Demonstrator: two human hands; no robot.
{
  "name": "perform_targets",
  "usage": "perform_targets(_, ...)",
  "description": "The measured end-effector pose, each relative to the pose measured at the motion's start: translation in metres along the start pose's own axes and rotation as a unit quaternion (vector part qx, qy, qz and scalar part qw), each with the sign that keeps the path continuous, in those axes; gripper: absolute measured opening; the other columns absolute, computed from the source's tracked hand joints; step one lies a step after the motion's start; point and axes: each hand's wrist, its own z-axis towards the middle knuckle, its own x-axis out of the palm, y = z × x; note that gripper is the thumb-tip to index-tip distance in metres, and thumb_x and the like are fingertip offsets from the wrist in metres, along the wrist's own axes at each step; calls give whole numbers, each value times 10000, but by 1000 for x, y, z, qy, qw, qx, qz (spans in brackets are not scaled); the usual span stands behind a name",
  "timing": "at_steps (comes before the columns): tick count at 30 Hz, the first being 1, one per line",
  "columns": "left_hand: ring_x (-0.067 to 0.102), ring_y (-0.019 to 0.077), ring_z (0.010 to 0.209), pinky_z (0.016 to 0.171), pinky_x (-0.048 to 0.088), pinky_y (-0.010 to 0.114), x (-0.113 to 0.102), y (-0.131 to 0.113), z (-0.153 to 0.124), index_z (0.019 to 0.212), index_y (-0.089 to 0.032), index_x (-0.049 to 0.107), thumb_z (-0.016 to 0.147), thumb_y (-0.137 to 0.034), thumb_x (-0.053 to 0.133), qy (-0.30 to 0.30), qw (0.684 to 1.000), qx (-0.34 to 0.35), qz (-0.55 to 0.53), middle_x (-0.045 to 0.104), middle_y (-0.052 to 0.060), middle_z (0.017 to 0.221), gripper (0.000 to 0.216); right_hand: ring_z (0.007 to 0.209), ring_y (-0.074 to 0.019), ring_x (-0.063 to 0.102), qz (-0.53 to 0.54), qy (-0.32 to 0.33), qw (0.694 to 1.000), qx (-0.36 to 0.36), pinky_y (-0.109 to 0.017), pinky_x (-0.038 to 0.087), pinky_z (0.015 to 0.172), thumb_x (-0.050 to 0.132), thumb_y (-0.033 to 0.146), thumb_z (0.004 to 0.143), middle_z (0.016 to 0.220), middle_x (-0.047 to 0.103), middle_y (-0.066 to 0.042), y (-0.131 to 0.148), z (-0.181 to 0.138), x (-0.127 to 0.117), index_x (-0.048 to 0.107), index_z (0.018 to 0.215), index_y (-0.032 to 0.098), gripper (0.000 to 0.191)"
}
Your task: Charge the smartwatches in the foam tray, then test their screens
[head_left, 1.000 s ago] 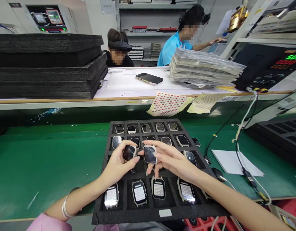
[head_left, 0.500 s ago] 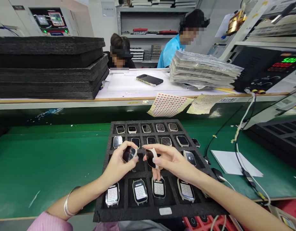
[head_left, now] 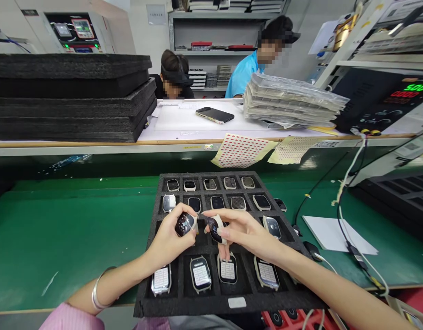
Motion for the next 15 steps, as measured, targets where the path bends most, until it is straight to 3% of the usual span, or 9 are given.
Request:
perform_targets(12,491,158,794,736,383,254,1,0,0,904,-196,514,706,-50,515,3,1000,1,-15,525,-11,851,246,540,-137,672,4,-26,1000,-17,-243,565,502,662,277,853,970,660,-90,0,-2,1,556,1244,152,424)
perform_targets(15,486,155,791,734,377,250,1,0,0,899,-197,516,708,-49,517,8,1000,2,-12,525,-15,846,242,538,-142,673,1,-17,1000,-13,-239,563,502,648,259,865,880,674,-71,0,-2,2,559,1244,141,407)
